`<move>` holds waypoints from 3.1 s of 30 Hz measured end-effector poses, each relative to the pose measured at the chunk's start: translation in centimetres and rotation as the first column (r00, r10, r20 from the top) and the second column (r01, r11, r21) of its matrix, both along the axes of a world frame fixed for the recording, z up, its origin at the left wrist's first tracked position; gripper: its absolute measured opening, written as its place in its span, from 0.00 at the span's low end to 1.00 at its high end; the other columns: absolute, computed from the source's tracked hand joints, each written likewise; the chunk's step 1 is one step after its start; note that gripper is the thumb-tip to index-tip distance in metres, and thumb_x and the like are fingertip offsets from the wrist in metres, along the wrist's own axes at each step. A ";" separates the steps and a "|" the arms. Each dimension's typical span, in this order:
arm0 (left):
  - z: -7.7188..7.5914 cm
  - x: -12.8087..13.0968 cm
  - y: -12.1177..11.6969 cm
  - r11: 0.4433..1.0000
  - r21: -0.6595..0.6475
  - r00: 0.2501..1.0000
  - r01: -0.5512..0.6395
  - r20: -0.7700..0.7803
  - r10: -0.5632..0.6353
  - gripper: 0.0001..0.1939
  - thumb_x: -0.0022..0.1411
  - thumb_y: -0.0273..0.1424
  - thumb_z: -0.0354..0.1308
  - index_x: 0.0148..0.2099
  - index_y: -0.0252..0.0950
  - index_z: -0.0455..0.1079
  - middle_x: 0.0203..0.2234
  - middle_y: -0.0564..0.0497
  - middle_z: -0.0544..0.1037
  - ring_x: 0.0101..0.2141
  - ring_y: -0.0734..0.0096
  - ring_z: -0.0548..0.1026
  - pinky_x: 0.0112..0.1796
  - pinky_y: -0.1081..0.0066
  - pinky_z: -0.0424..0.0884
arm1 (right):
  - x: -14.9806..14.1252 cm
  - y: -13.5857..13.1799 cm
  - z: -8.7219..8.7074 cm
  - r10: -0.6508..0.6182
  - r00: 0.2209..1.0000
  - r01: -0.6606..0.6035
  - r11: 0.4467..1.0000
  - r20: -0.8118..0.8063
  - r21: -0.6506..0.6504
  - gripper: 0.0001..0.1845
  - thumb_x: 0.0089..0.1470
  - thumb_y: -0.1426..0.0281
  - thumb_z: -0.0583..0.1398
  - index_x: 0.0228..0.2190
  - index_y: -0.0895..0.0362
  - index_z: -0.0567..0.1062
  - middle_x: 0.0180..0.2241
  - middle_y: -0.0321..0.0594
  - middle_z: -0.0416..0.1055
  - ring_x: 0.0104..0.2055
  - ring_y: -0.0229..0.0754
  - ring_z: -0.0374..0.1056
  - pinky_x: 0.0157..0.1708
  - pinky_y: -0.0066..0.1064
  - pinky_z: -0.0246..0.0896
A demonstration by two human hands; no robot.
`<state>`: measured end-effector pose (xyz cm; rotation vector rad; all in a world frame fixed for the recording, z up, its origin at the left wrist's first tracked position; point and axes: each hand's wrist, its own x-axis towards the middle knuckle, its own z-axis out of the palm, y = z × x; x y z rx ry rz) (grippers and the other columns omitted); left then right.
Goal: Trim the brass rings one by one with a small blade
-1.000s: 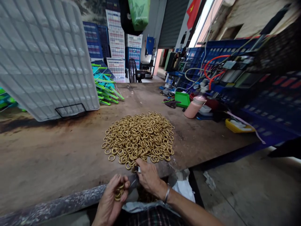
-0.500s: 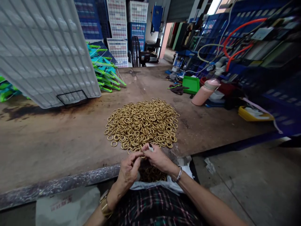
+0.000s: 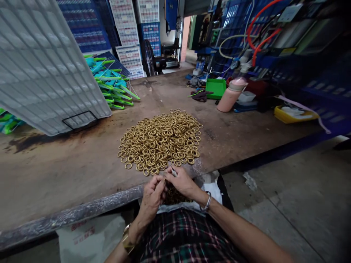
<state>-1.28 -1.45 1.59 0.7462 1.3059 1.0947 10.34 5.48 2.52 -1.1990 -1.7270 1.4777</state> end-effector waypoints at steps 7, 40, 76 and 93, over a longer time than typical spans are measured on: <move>1.1 0.6 -0.7 0.998 -0.055 0.991 -0.016 0.133 0.023 0.17 0.51 0.44 0.57 0.30 0.36 0.59 0.19 0.59 0.63 0.16 0.84 0.57 0.16 0.81 0.48 | 1.0 -0.7 0.2 0.042 0.999 -0.041 0.998 -0.029 0.048 0.12 0.52 0.69 0.51 0.19 0.58 0.65 0.19 0.31 0.62 0.23 0.32 0.57 0.26 0.24 0.52; 0.4 0.6 -2.2 0.987 0.158 0.993 0.008 -0.114 0.011 0.17 0.55 0.44 0.54 0.26 0.36 0.58 0.15 0.60 0.60 0.16 0.82 0.55 0.17 0.79 0.52 | 1.6 -2.7 -1.4 0.107 0.769 -0.411 0.838 0.630 0.359 0.12 0.45 0.77 0.50 0.35 0.59 0.68 0.28 0.40 0.71 0.28 0.39 0.63 0.26 0.28 0.45; 1.4 -1.1 -3.8 0.994 0.106 0.941 -0.028 0.339 -0.009 0.14 0.56 0.40 0.55 0.28 0.35 0.61 0.19 0.56 0.66 0.16 0.83 0.58 0.15 0.80 0.51 | -0.9 -0.7 -1.3 0.042 0.711 -0.429 0.817 0.702 0.386 0.14 0.47 0.78 0.49 0.37 0.60 0.67 0.32 0.43 0.71 0.31 0.40 0.65 0.28 0.28 0.48; 0.0 -4.1 -2.2 0.940 -0.216 0.674 -0.263 0.656 0.339 0.10 0.46 0.28 0.63 0.30 0.32 0.65 0.27 0.50 0.72 0.25 0.77 0.70 0.17 0.82 0.59 | -2.9 0.4 -2.0 -0.038 0.763 -0.347 0.818 0.646 0.459 0.16 0.49 0.78 0.51 0.41 0.56 0.66 0.30 0.39 0.72 0.32 0.40 0.66 0.30 0.28 0.49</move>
